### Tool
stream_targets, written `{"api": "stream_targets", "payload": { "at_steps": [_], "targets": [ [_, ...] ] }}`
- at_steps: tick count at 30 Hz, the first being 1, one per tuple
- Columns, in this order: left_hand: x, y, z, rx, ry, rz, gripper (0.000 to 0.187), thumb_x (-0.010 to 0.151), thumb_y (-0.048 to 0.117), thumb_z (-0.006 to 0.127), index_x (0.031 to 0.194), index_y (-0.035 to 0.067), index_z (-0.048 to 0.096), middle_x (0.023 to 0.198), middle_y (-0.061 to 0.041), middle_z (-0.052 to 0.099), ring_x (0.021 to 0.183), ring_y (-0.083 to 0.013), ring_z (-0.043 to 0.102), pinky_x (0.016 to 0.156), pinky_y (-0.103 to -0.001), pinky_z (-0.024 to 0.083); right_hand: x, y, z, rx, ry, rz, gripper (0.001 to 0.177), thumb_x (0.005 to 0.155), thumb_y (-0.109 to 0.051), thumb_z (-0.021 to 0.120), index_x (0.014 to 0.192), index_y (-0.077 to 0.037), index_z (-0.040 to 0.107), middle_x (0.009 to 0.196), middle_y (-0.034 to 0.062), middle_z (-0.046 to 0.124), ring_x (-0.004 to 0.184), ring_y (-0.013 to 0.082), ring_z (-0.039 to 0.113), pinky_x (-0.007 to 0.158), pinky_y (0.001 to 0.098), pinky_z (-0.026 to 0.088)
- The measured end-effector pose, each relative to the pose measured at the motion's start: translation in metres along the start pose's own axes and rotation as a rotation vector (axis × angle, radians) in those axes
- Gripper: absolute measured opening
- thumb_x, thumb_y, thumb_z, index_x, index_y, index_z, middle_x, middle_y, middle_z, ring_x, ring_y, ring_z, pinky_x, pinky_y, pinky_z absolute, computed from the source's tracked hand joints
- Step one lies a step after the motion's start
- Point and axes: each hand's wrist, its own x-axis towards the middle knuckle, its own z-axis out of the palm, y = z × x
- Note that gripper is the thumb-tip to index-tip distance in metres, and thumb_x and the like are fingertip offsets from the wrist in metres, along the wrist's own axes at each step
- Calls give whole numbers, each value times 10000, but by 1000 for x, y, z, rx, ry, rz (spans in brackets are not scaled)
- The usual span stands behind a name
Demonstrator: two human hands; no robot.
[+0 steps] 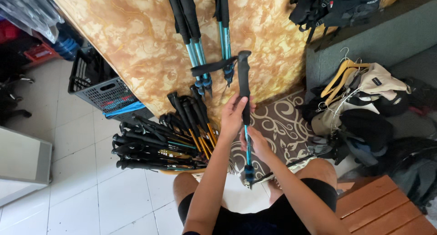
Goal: The person assembles collapsible hiking poles by extending the sections, attaching the handles, and securing the straps. They then hang the completed poles on a wall-mounted rack.
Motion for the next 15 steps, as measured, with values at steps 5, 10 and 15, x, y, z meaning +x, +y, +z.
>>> {"api": "stream_targets", "payload": {
  "at_steps": [5, 10, 15],
  "targets": [
    [-14, -9, -13, 158, 39, 72, 338, 1089, 88, 709, 1418, 16, 688, 1116, -205, 807, 849, -246, 812, 789, -377, 710, 6, -84, 20, -326, 348, -338, 246, 1115, -283, 700, 1270, -107, 629, 1033, 16, 635, 903, 131, 610, 848, 299, 520],
    [-34, -11, -13, 202, 5, 125, 376, 1064, 29, 731, 1432, -15, 672, 1108, -223, 810, 868, -198, 789, 836, -356, 685, 34, -207, 49, -1006, 286, -914, 513, 1062, -264, 798, 1442, -23, 552, 1438, 172, 500, 1334, 372, 564, 1120, 499, 477],
    [-43, -17, -20, 551, -49, 291, 409, 1045, 72, 770, 1406, -99, 680, 1143, -281, 758, 1003, -329, 793, 795, -414, 671, 65, -241, 42, -1535, -120, -780, 313, 947, -288, 852, 1227, -167, 780, 1029, 79, 693, 1015, 357, 708, 889, 499, 577]
  ]
}}
